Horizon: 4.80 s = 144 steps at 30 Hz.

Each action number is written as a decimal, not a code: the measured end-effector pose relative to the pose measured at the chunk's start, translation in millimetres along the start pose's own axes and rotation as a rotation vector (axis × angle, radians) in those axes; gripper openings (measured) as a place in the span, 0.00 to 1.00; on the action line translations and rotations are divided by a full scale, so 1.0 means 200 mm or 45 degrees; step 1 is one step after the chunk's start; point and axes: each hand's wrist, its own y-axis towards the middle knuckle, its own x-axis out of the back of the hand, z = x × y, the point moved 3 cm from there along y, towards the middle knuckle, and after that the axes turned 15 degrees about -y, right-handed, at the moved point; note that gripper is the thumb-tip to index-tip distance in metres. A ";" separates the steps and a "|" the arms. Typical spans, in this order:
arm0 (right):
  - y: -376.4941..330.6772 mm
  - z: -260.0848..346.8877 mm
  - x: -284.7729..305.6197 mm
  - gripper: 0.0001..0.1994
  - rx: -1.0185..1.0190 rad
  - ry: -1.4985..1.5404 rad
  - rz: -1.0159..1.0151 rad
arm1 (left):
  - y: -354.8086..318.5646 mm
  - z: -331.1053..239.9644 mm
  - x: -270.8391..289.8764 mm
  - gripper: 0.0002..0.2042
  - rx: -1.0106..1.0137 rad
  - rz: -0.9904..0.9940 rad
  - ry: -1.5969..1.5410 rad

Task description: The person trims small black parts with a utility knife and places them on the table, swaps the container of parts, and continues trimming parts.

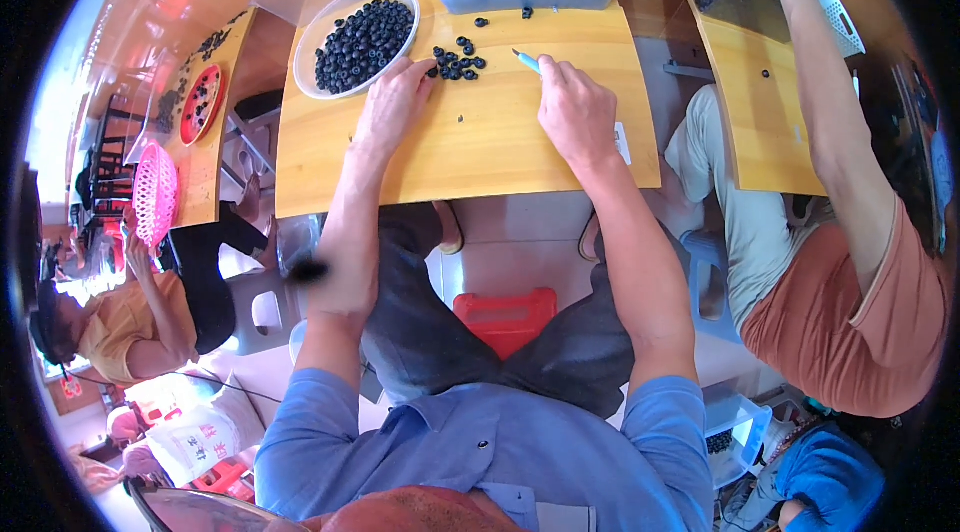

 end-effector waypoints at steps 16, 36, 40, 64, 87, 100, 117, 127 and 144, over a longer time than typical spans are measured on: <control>0.00 0.03 0.01 0.12 0.010 0.052 0.067 | -0.03 -0.04 0.06 0.11 -0.064 0.196 -0.104; -0.01 0.10 0.03 0.12 0.077 0.192 -0.059 | -0.01 -0.15 -0.06 0.10 0.403 0.089 -0.865; -0.02 0.12 0.06 0.13 0.125 0.223 -0.097 | -0.01 -0.20 -0.10 0.10 0.400 0.026 -1.036; -0.04 0.09 0.05 0.16 0.160 0.043 -0.121 | -0.01 -0.28 -0.09 0.11 0.331 -0.099 -1.109; -0.02 0.05 0.03 0.12 0.060 0.012 -0.011 | -0.01 -0.01 0.06 0.12 -0.243 -0.144 0.039; -0.04 0.04 0.04 0.10 0.031 0.086 0.017 | -0.04 -0.05 0.02 0.13 0.040 0.122 -0.059; -0.03 0.07 0.03 0.10 0.064 0.101 0.049 | -0.07 0.02 0.11 0.10 0.179 0.174 -0.080; -0.03 0.10 0.02 0.11 0.038 0.250 -0.006 | -0.04 -0.06 0.01 0.12 0.266 -0.066 -0.476; -0.03 0.11 -0.01 0.10 -0.917 1.717 0.573 | -0.04 -0.38 -0.14 0.11 -0.071 -0.036 -0.593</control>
